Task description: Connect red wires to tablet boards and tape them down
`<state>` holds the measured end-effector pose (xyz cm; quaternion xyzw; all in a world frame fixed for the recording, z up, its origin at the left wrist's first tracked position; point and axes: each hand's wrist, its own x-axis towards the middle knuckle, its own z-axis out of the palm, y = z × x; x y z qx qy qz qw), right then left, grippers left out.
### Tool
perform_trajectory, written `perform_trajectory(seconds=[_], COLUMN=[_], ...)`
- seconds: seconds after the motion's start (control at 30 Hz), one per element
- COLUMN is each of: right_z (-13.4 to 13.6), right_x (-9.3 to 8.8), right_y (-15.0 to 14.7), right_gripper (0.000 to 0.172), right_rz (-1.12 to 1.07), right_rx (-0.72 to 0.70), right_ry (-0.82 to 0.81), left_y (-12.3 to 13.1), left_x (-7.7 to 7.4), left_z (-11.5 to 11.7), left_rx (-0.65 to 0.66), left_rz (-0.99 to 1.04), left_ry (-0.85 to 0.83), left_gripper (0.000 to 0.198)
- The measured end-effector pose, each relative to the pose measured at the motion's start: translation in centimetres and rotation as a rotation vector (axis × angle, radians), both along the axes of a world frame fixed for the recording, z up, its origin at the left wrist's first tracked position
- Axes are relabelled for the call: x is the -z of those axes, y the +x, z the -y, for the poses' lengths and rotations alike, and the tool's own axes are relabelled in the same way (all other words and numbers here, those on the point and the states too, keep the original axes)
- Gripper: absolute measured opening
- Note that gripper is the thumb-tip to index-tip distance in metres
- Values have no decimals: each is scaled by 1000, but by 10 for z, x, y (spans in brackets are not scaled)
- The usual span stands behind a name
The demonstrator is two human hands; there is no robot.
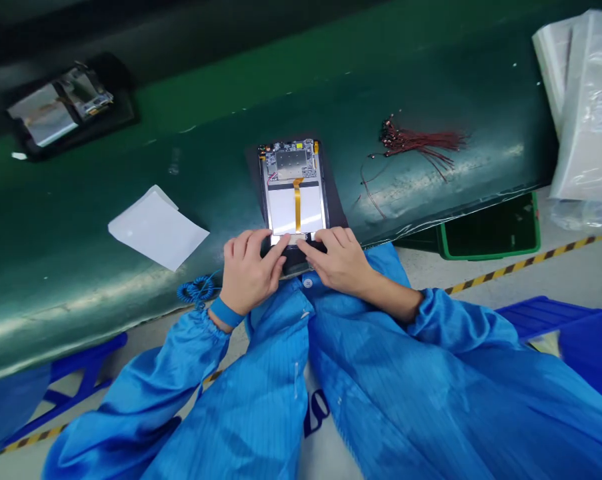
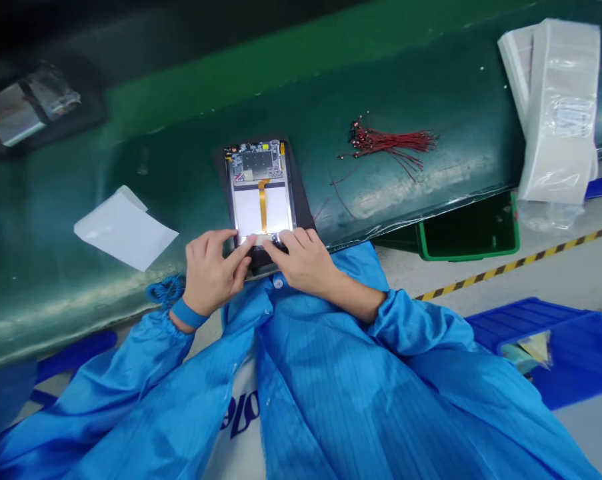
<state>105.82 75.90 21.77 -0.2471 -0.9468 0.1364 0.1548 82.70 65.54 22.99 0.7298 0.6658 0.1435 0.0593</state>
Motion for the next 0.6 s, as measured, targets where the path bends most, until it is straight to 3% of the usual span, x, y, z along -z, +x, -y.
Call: perform_trajectory(seconds=[0.1, 0.17, 0.27, 0.37, 0.47, 0.53, 0.6], right_z=[-3, -6, -10, -14, -23, -38, -70], right_x=[0, -3, -6, -5, -11, -22, -35], right_y=[9, 18, 23, 10, -5, -4, 14], right_gripper=[35, 39, 62, 70, 70, 66, 53], right_rz=[-57, -108, -99, -144, -312, -414, -479], right_rx=[99, 242, 374, 382, 294, 200, 179], right_ry=[-78, -208, -414, -577, -665, -637, -503], left_y=[-7, -11, -14, -12, -12, -18, -31], left_x=[-3, -6, -14, -31, -58, -75, -85], left_z=[8, 5, -16, -52, -93, -126, -168], left_rx=[-132, -298, -562, -717, -814, -853, -843], left_rz=[129, 376, 856, 1177, 1365, 1394, 1344], left_ry=[-9, -46, -281, -476, -443, -385, -354], left_gripper=[40, 45, 74, 79, 59, 48, 34])
